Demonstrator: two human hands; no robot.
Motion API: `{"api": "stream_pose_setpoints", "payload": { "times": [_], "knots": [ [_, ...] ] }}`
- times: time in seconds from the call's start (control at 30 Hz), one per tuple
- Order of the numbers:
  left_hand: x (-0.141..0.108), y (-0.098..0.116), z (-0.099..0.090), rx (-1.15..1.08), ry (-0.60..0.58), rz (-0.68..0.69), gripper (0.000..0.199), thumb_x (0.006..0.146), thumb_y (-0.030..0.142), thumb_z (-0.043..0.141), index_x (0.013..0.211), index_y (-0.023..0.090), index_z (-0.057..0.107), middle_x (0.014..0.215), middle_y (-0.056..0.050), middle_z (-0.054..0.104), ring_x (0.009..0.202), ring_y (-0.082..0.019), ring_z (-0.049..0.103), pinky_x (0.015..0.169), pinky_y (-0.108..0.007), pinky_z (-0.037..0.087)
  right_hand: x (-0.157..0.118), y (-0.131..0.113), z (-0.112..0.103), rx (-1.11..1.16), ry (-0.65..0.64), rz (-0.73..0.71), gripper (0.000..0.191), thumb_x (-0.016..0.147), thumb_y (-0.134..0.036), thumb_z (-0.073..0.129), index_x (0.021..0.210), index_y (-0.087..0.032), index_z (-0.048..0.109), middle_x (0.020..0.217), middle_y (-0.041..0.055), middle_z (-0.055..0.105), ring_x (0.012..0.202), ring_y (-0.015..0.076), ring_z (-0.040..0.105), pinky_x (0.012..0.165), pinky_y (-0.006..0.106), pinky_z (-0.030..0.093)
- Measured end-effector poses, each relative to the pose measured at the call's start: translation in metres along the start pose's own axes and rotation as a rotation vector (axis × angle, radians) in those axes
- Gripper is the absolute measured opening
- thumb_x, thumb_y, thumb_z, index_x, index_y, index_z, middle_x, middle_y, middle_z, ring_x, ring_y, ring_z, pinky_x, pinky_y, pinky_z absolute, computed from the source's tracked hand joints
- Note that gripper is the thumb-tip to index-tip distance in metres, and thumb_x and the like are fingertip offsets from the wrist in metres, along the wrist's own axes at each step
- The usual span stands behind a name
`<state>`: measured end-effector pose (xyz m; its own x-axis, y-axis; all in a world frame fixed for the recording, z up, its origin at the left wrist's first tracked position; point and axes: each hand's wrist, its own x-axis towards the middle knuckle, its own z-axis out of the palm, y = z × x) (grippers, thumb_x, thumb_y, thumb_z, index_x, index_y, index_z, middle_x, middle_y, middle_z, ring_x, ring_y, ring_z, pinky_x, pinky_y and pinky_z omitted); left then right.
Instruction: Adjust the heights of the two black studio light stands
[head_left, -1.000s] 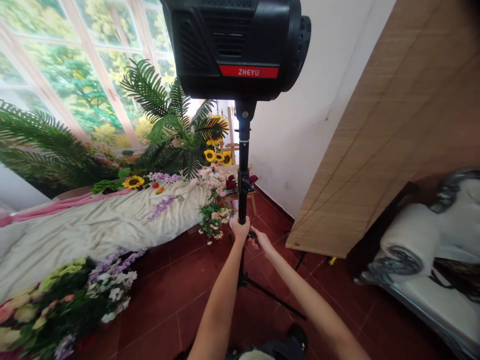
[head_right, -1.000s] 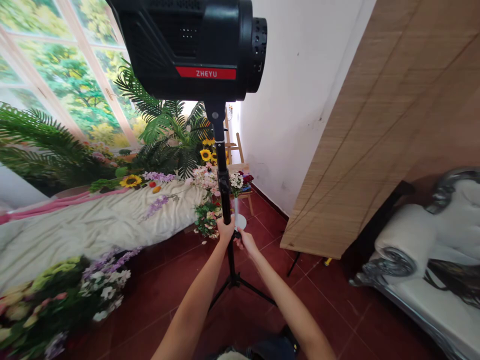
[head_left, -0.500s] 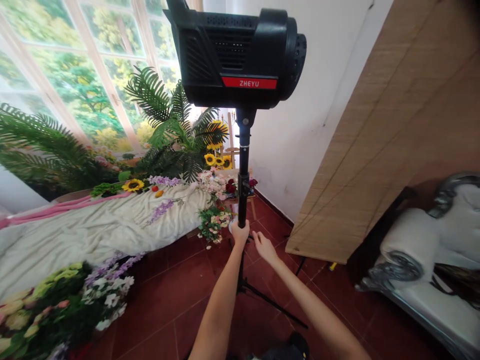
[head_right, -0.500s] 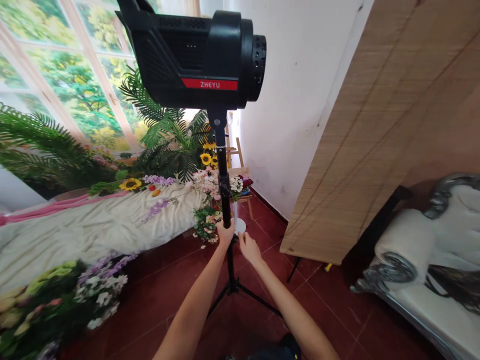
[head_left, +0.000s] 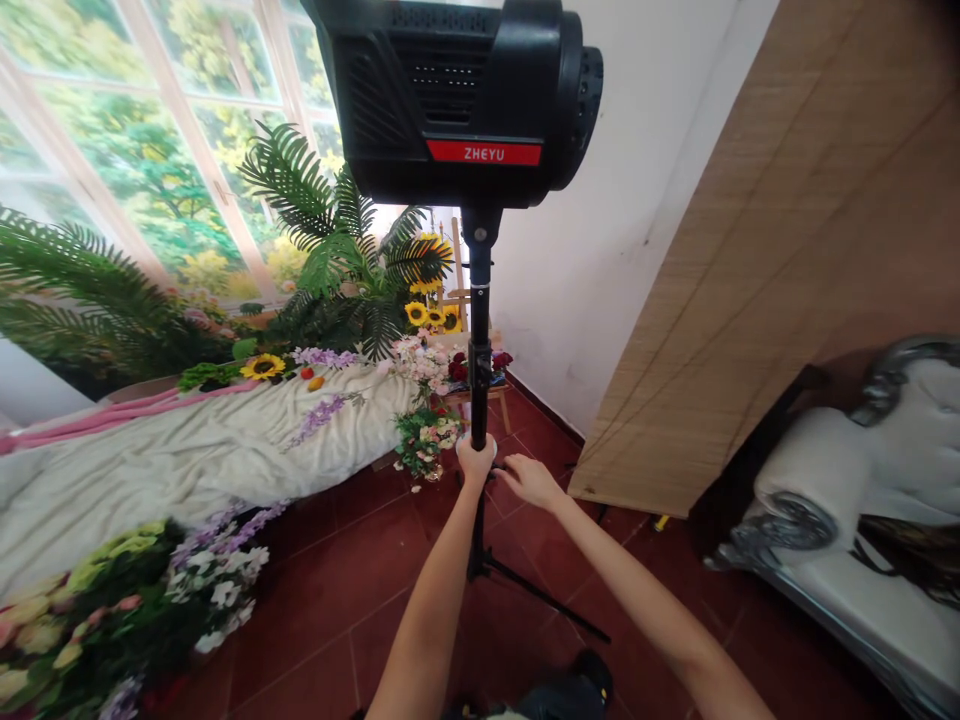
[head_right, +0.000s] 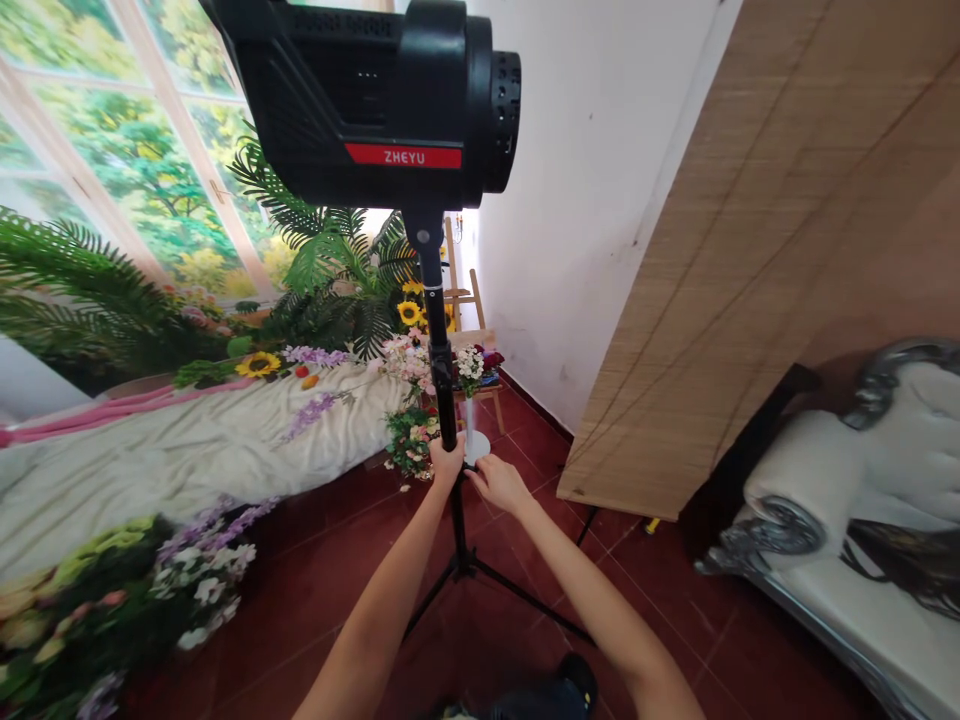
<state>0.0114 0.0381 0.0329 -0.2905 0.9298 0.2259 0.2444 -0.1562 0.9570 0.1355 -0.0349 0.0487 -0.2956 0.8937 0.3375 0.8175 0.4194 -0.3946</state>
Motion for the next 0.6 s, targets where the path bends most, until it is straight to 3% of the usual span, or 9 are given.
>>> {"api": "stream_pose_setpoints", "payload": {
  "times": [0.1, 0.2, 0.33, 0.6],
  "knots": [
    [0.001, -0.001, 0.000, -0.007, -0.015, 0.008, 0.031, 0.068, 0.036, 0.056, 0.045, 0.018, 0.047, 0.044, 0.000, 0.048, 0.045, -0.010, 0.048, 0.046, -0.020, 0.035, 0.003, 0.008, 0.007, 0.188, 0.027, 0.016, 0.037, 0.090, -0.046, 0.041, 0.069, -0.020, 0.056, 0.070, 0.0029, 0.060, 0.064, 0.0155, 0.052, 0.061, 0.025, 0.035],
    [0.002, -0.001, -0.002, -0.032, -0.061, 0.013, 0.031, 0.069, 0.035, 0.056, 0.045, 0.019, 0.047, 0.044, 0.000, 0.049, 0.044, -0.010, 0.048, 0.045, -0.020, 0.035, 0.004, 0.011, 0.022, 0.413, 0.092, 0.115, 0.044, 0.089, -0.049, 0.040, 0.059, -0.019, 0.051, 0.056, -0.0020, 0.051, 0.053, 0.0120, 0.044, 0.056, 0.023, 0.031],
    [0.003, -0.002, -0.003, -0.050, -0.072, 0.025, 0.030, 0.069, 0.035, 0.057, 0.046, 0.019, 0.047, 0.045, 0.001, 0.049, 0.044, -0.010, 0.048, 0.045, -0.019, 0.035, 0.005, 0.007, 0.042, 0.649, 0.201, 0.278, 0.048, 0.085, -0.054, 0.043, 0.053, -0.018, 0.046, 0.051, -0.0043, 0.043, 0.051, 0.0100, 0.038, 0.053, 0.022, 0.027],
    [0.002, 0.003, -0.008, -0.109, -0.140, -0.055, 0.027, 0.067, 0.037, 0.061, 0.051, 0.017, 0.050, 0.045, 0.001, 0.050, 0.044, -0.011, 0.050, 0.044, -0.019, 0.037, 0.005, -0.008, 0.048, 0.761, 0.324, 0.443, 0.047, 0.081, -0.056, 0.047, 0.054, -0.018, 0.051, 0.048, -0.0050, 0.045, 0.050, 0.0105, 0.040, 0.053, 0.022, 0.031]
  ]
}}
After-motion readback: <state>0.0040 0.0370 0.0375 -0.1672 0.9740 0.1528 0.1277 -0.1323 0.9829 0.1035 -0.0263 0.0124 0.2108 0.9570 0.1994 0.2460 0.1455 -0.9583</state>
